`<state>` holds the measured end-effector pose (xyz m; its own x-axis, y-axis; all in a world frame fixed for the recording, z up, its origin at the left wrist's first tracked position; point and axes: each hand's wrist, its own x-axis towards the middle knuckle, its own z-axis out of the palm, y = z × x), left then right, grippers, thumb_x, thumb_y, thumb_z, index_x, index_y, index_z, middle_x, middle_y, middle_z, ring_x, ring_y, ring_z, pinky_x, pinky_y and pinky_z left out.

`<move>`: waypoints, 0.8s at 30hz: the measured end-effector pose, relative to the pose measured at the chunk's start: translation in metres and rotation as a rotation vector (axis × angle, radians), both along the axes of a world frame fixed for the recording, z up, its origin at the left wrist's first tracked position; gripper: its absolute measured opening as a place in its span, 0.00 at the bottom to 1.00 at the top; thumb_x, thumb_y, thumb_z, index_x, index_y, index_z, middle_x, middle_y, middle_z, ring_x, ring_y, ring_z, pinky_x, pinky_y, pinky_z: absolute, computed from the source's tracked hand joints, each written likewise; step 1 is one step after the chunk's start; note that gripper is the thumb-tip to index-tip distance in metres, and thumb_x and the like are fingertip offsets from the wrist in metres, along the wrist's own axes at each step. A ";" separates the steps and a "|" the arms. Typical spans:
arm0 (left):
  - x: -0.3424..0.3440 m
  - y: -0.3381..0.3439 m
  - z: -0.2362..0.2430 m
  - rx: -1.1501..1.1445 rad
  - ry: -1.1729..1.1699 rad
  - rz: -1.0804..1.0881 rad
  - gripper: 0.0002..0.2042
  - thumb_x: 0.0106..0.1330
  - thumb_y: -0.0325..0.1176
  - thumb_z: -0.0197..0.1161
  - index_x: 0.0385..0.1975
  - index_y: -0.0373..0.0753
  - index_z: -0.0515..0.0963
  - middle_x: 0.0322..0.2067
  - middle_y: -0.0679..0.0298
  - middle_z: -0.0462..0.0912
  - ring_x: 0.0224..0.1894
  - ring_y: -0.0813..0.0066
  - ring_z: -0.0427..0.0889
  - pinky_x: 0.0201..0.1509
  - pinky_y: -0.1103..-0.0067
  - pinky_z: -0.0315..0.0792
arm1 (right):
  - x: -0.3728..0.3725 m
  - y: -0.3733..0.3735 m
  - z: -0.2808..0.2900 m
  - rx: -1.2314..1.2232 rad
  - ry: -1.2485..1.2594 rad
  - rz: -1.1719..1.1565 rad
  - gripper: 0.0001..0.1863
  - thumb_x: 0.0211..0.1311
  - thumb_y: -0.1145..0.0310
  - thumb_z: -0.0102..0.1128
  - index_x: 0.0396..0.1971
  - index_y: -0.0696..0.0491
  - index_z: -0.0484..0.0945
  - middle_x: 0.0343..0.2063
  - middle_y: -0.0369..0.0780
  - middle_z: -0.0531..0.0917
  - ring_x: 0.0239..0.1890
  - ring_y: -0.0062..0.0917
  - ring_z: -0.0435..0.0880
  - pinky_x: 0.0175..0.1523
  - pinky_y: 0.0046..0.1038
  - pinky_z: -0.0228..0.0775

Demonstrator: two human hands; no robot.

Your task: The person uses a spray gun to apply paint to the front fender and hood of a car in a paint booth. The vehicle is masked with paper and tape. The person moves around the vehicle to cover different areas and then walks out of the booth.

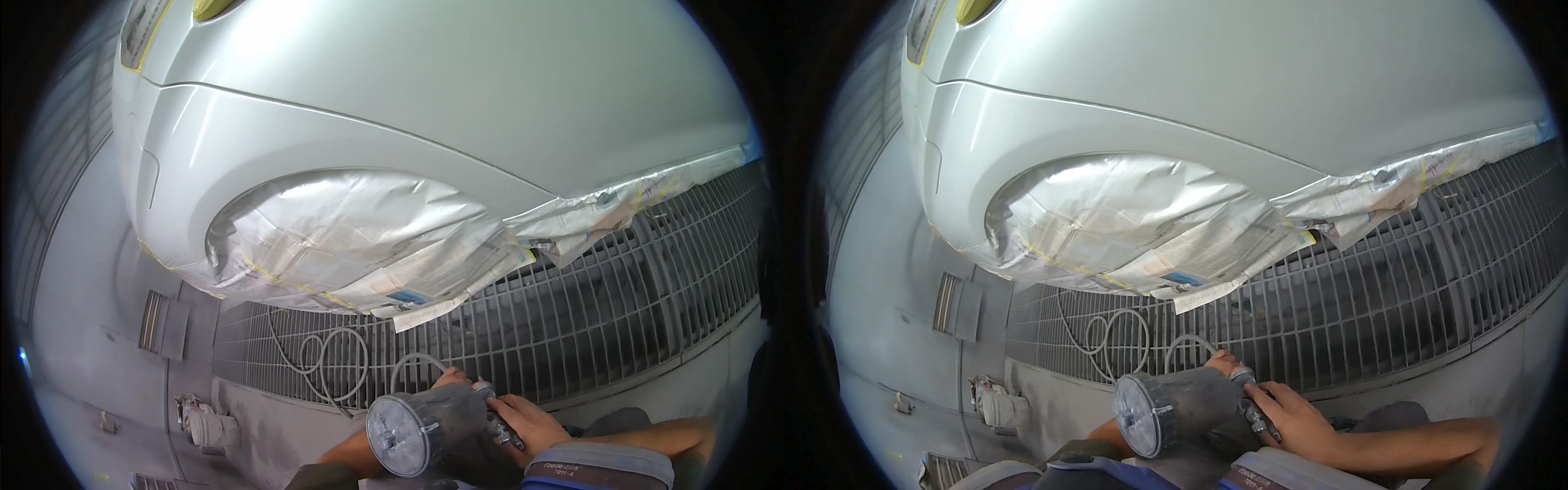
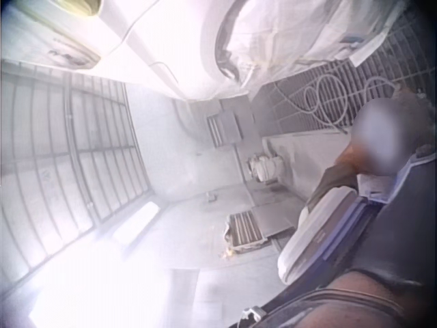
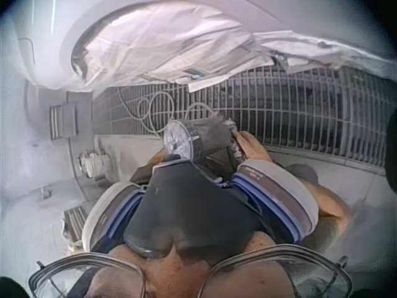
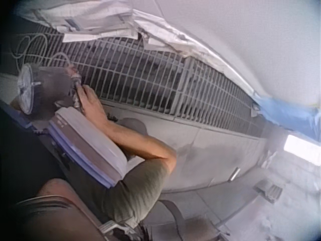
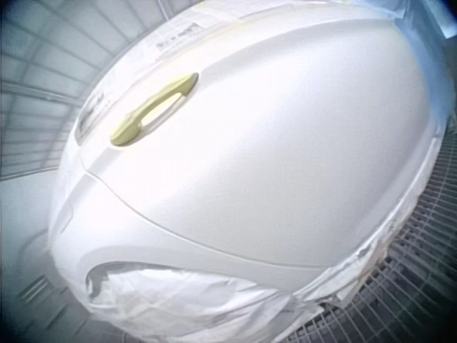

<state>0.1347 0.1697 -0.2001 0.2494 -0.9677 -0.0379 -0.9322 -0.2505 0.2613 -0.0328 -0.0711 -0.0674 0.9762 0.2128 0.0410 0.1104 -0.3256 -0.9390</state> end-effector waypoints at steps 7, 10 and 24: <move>-0.020 -0.024 -0.007 -0.152 0.001 -0.080 0.18 0.68 0.46 0.60 0.45 0.38 0.81 0.44 0.53 0.83 0.48 0.62 0.81 0.60 0.64 0.66 | -0.005 -0.003 -0.025 0.038 0.112 0.080 0.39 0.60 0.70 0.61 0.72 0.53 0.58 0.58 0.53 0.69 0.60 0.48 0.73 0.63 0.39 0.69; -0.016 -0.038 -0.007 -0.232 -0.004 -0.113 0.18 0.67 0.45 0.60 0.46 0.37 0.80 0.45 0.53 0.83 0.48 0.62 0.81 0.61 0.64 0.66 | -0.005 -0.002 -0.022 0.035 0.120 0.051 0.38 0.60 0.70 0.61 0.71 0.54 0.59 0.58 0.52 0.70 0.60 0.47 0.73 0.62 0.38 0.70; 0.091 -0.029 0.111 -0.410 0.019 0.193 0.23 0.51 0.26 0.65 0.51 0.37 0.78 0.45 0.58 0.81 0.49 0.60 0.80 0.54 0.69 0.73 | 0.015 0.007 -0.040 -0.054 0.217 -0.326 0.34 0.62 0.73 0.66 0.68 0.58 0.64 0.59 0.53 0.76 0.62 0.45 0.77 0.63 0.37 0.70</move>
<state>0.2262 0.1408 -0.0886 0.4300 -0.8395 0.3321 -0.8725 -0.2919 0.3918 -0.0174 -0.0642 -0.1079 0.9776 -0.1138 -0.1770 -0.2066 -0.3602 -0.9097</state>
